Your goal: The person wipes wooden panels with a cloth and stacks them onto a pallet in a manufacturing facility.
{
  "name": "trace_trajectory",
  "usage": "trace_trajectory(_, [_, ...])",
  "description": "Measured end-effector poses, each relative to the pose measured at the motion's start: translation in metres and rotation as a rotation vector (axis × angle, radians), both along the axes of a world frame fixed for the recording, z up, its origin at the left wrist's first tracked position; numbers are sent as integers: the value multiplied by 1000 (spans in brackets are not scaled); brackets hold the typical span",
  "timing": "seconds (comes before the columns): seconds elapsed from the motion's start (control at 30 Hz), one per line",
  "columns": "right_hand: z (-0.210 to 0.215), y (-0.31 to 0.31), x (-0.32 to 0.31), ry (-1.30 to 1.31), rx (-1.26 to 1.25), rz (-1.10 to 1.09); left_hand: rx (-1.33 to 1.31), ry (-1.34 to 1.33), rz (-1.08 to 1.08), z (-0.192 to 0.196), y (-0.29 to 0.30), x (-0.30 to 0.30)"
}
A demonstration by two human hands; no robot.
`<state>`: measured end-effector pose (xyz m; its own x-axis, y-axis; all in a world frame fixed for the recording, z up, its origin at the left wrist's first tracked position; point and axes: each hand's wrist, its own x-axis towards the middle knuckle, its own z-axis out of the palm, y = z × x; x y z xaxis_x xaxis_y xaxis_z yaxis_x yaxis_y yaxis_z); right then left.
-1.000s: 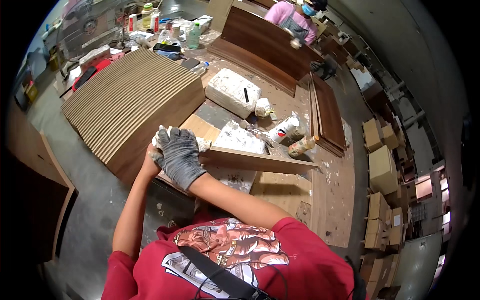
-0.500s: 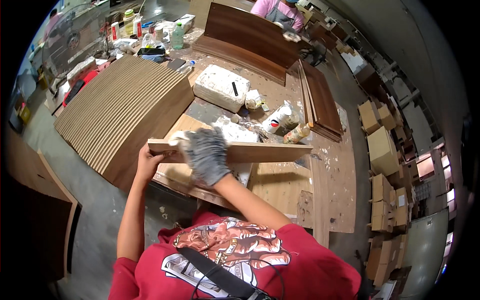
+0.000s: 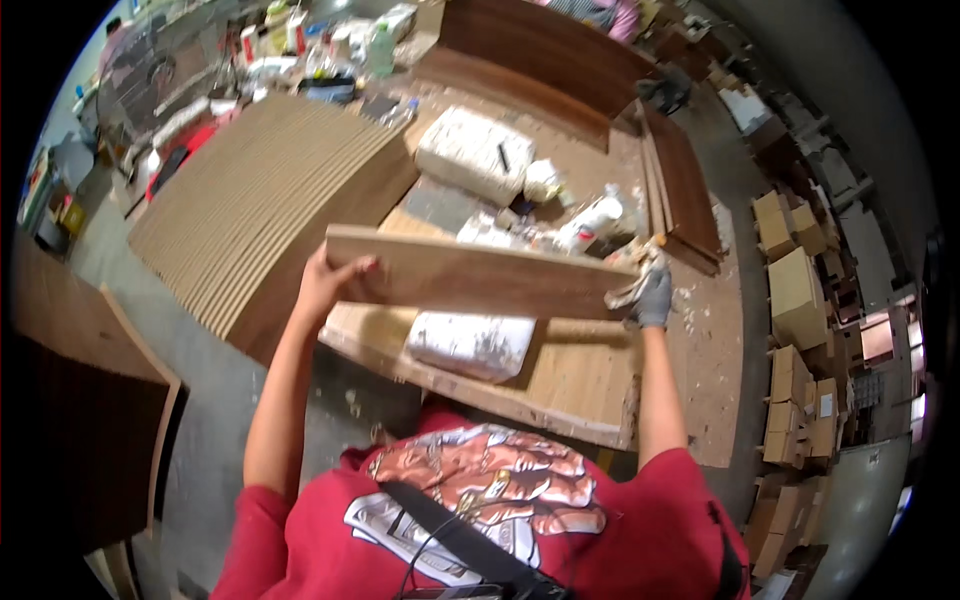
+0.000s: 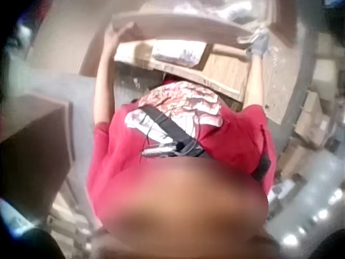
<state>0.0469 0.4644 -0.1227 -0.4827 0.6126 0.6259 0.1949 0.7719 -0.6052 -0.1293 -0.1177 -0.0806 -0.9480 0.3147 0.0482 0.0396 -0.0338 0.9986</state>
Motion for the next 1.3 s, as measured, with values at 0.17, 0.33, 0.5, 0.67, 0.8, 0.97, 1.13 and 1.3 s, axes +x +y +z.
trace_trajectory(0.17, [-14, 46, 17, -467, -124, 118, -11, -115, 2, 8, 6, 9])
trace_trajectory(0.33, [17, -29, 22, -673, -143, 101, 101, -276, 128, -40, -9, 36])
trace_trajectory(0.5, [-35, -156, 5, -681, 454, 284, 114, -489, 145, -59, -18, 33])
trace_trajectory(0.67, [-5, -365, -46, -533, 394, 852, -60, -464, 134, -47, -11, 31])
trace_trajectory(0.8, [-3, -432, -51, -543, 414, 1068, 118, -571, 173, -42, -1, 37])
trace_trajectory(0.97, [-8, -297, -33, -883, 847, 520, 49, -461, 215, -56, -22, 46])
trace_trajectory(1.13, [-35, -95, -5, -1521, 1182, -269, -18, -430, 193, -23, -3, 50])
trace_trajectory(1.3, [-34, -2, -8, -1077, 685, -119, -38, 105, 190, -6, 0, 39])
